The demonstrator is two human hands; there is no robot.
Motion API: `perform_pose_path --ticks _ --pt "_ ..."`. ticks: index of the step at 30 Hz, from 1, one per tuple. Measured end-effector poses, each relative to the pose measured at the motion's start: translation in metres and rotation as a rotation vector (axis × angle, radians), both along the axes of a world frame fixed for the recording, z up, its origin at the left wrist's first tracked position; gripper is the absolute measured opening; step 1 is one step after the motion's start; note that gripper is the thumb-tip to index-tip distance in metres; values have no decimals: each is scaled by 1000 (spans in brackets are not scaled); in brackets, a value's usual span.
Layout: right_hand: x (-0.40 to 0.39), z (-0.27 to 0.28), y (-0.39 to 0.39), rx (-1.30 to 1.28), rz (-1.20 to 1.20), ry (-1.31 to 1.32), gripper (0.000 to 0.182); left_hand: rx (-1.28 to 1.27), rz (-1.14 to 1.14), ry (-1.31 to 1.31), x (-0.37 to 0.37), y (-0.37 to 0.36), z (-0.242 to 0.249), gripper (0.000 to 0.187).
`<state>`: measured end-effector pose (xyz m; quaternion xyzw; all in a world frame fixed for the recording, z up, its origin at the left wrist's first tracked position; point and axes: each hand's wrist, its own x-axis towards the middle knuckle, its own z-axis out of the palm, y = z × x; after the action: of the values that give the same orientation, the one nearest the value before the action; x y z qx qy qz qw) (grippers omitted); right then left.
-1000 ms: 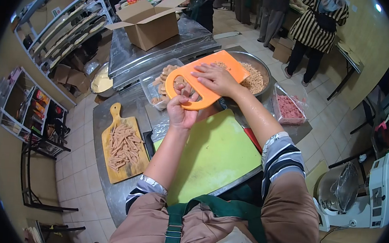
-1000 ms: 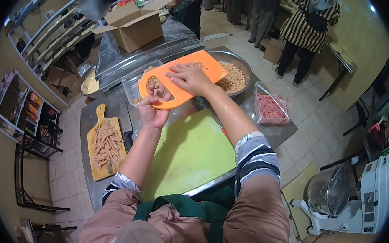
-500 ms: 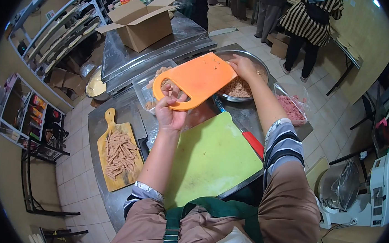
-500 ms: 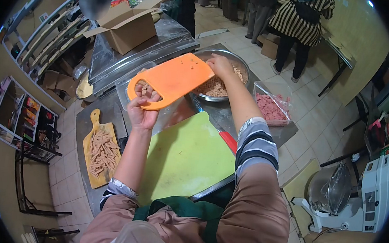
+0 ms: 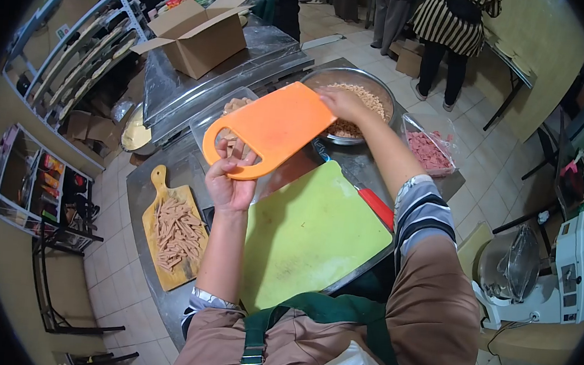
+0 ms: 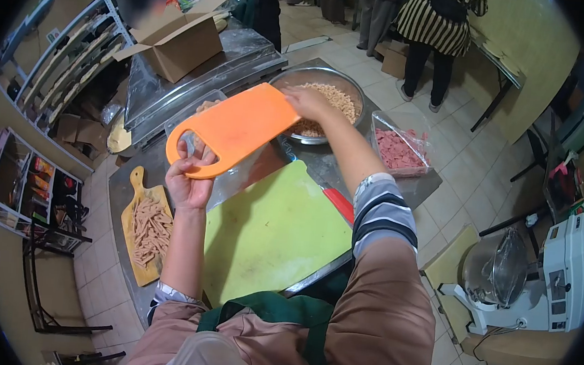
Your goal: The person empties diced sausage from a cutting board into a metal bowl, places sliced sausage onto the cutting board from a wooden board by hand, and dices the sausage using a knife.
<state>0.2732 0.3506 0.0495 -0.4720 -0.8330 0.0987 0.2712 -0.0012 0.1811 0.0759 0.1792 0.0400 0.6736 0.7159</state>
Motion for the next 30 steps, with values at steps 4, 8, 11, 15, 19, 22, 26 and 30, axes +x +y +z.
perform_pose_path --ticks 4,8,11,15,19,22,26,30 --pt "37 11 1 -36 -261 -87 33 3 1 0 -26 -28 2 42" --pt "48 32 -18 -125 -375 -83 32 21 3 -2 -45 -54 6 45" --pt "39 28 -34 69 -283 -57 32 35 23 36 -57 -75 0 46" --pt "34 41 -59 -79 -350 32 31 37 48 92 -79 -115 -14 43" --pt "39 39 -88 2 -315 191 27 -81 103 153 -96 -163 -27 43" --pt "42 46 -127 -62 -259 206 28 -164 13 91 -98 -189 -51 43" --pt "51 16 -178 -230 -186 -2 32 -243 -34 83 -69 -203 -68 40" --pt "44 -3 -230 -343 -307 -229 47 -291 -125 7 -46 -198 -88 39"
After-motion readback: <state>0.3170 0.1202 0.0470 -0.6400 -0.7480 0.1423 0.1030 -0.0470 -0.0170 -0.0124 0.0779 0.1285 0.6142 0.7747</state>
